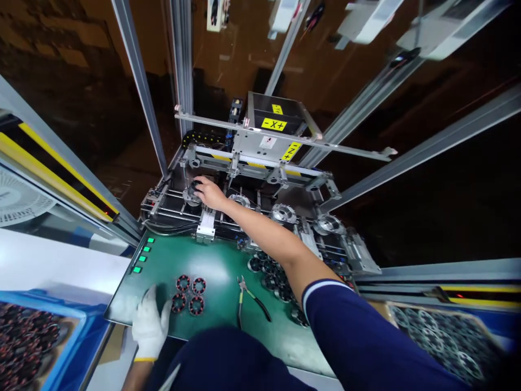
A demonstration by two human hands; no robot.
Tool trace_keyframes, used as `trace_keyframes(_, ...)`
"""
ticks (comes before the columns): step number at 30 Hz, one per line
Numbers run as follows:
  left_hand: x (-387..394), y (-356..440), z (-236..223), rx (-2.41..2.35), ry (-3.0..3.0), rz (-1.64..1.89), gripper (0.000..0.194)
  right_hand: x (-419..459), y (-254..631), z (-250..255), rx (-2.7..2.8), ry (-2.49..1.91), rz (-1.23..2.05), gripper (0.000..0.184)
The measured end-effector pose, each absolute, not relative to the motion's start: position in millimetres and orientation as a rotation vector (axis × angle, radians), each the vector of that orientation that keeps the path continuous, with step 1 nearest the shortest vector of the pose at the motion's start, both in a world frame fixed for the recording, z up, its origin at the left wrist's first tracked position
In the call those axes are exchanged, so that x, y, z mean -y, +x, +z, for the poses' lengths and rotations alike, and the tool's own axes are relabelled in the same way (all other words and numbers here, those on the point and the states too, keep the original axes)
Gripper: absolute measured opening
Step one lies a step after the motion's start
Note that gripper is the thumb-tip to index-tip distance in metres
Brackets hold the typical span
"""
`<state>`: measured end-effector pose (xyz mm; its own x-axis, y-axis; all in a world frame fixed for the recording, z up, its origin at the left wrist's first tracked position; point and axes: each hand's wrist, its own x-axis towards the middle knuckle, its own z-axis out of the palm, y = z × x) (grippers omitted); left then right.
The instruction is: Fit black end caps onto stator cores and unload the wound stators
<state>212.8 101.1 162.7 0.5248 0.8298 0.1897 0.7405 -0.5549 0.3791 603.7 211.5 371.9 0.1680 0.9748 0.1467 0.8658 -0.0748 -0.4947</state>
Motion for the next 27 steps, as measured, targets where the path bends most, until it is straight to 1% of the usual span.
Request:
trace_keyframes(3, -103, 213, 161, -1.293, 2.611, 0.586, 0.06, -221, 607, 354, 1.806, -2.027, 0.288, 0.021)
trace_keyframes(6, -105, 212, 162, -1.266, 2.683, 0.599, 0.06, -222, 609, 347, 1.856, -2.089, 0.271, 0.022)
trace_keyframes(16, -105, 210, 166, -1.24, 2.689, 0.591, 0.057, -235, 594, 370, 1.966, -2.338, 0.231, 0.023)
trace_keyframes(27, -105, 210, 163, -1.24, 2.665, 0.546, 0.057, -227, 585, 379, 2.017, -2.419, 0.156, 0.027)
